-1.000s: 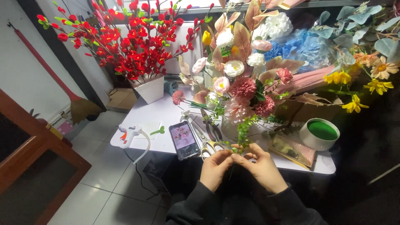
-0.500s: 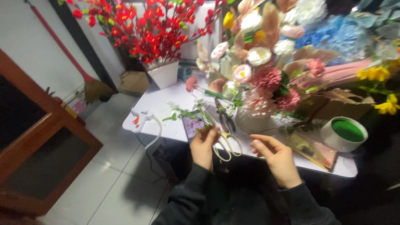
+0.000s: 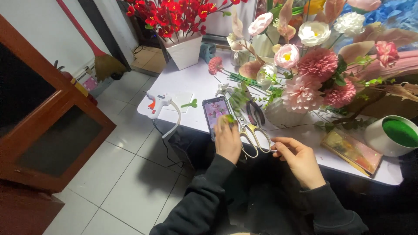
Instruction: The person arranges artificial flowers and greenery into a white vase on a table. They use scissors to trim stems and a hot glue gun to secure elements within the arrangement.
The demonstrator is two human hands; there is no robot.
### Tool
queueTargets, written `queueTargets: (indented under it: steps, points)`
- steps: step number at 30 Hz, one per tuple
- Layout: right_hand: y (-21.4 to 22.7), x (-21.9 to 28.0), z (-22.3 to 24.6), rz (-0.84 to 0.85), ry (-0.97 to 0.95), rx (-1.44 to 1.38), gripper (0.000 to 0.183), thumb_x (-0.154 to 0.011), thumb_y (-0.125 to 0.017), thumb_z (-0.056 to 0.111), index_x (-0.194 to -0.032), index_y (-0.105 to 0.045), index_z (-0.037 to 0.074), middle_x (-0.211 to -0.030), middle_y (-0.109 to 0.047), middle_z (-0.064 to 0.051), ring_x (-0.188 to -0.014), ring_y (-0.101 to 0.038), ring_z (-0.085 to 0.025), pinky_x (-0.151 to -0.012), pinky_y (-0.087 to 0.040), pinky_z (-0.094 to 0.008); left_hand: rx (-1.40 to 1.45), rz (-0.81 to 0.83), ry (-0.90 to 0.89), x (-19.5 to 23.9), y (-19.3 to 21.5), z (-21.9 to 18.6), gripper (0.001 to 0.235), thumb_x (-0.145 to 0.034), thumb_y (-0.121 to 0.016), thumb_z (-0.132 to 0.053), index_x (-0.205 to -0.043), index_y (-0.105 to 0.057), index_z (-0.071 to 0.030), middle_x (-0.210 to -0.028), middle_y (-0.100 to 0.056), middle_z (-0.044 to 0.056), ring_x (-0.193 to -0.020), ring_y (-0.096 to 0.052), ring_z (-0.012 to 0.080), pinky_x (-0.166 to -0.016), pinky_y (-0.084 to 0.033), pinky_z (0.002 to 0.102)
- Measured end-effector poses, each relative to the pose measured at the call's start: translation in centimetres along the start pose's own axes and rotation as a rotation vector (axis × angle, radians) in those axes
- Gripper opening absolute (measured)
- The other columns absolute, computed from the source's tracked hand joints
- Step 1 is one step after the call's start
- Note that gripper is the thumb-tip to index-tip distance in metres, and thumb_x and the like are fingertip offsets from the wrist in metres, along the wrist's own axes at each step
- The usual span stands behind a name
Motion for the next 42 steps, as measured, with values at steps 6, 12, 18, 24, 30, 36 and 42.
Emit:
queueTargets:
  steps: [6,12,18,24,30,36,42]
  points:
    - [0.3,0.0,0.4,0.001,-0.021,-0.031,0.021,-0.085,-0.063,0.008,-0.104,-0.069,0.0,-0.079,-0.07,-0.016,-0.068,-0.066,-0.019,-0.061,-0.053,-0.027,-0.523,0.015,-0.032,-1.4,-0.6,3.8,0.028,-0.095,-0.035,-0.021,-0.117,-0.046,-0.007,-0.115,-0.047,0.003,-0.117,-0.044,0.0242,-0.097,-0.025,0.069]
    - [0.5,0.1,0.7,0.027,-0.175,-0.008,0.022,-0.086,-0.059,0.012,-0.102,-0.072,0.002,-0.083,-0.07,-0.01,-0.07,-0.061,-0.016,-0.067,-0.045,-0.025,0.064,-0.08,0.115,-2.8,4.9,-0.9,0.026,-0.093,-0.043,-0.025,-0.097,-0.053,-0.001,-0.11,-0.041,0.01,-0.082,-0.059,0.028,-0.068,-0.05,0.042]
    - [0.5,0.0,1.0,0.022,-0.201,-0.026,0.023,-0.087,-0.059,0.012,-0.103,-0.072,0.002,-0.085,-0.07,-0.01,-0.071,-0.061,-0.017,-0.07,-0.046,-0.025,0.399,-0.081,0.556,-0.9,2.8,0.9,0.025,-0.075,-0.068,-0.036,-0.09,-0.07,-0.017,-0.076,-0.07,0.0,-0.071,-0.065,0.0123,-0.071,-0.049,0.026]
    - [-0.2,0.2,1.4,0.02,-0.119,0.02,0.022,-0.084,-0.062,0.015,-0.102,-0.072,0.007,-0.091,-0.071,-0.004,-0.077,-0.058,-0.011,-0.071,-0.046,-0.023,0.942,0.048,0.589,2.3,-1.7,-3.1,0.013,-0.073,-0.075,-0.004,-0.08,-0.064,-0.004,-0.074,-0.067,0.009,-0.065,-0.065,0.0168,-0.065,-0.061,0.029]
    - [-0.6,0.7,2.8,0.046,-0.032,0.041,0.022,-0.076,-0.069,0.012,-0.097,-0.073,0.005,-0.09,-0.073,-0.005,-0.082,-0.063,-0.011,-0.08,-0.047,-0.023,0.816,0.139,0.514,2.9,-1.6,-5.2,0.018,-0.072,-0.076,-0.015,-0.084,-0.067,-0.006,-0.079,-0.069,0.003,-0.076,-0.062,0.0088,-0.073,-0.051,0.023]
    - [-0.6,1.0,3.3,0.04,-0.038,0.034,0.023,-0.075,-0.07,0.01,-0.097,-0.072,0.004,-0.091,-0.074,-0.007,-0.082,-0.066,-0.013,-0.081,-0.051,-0.024,0.774,0.115,0.51,2.7,-1.8,-4.8,0.017,-0.071,-0.078,-0.014,-0.083,-0.068,-0.007,-0.079,-0.069,0.003,-0.077,-0.064,0.0089,-0.073,-0.053,0.023]
    - [0.1,0.4,2.2,0.006,0.002,0.03,0.019,-0.075,-0.071,0.009,-0.094,-0.072,0.004,-0.087,-0.073,-0.006,-0.078,-0.064,-0.011,-0.077,-0.05,-0.022,0.72,0.155,0.38,2.1,-2.2,-5.2,0.015,-0.072,-0.078,-0.012,-0.079,-0.065,-0.008,-0.076,-0.067,0.001,-0.072,-0.06,0.007,-0.067,-0.052,0.022]
Point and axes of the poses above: each hand's wrist, its own x-axis away from the middle knuckle, its own y-axis out of the back of the hand, z = x × y, the point moved 6 cm from there along -x, towards the middle knuckle
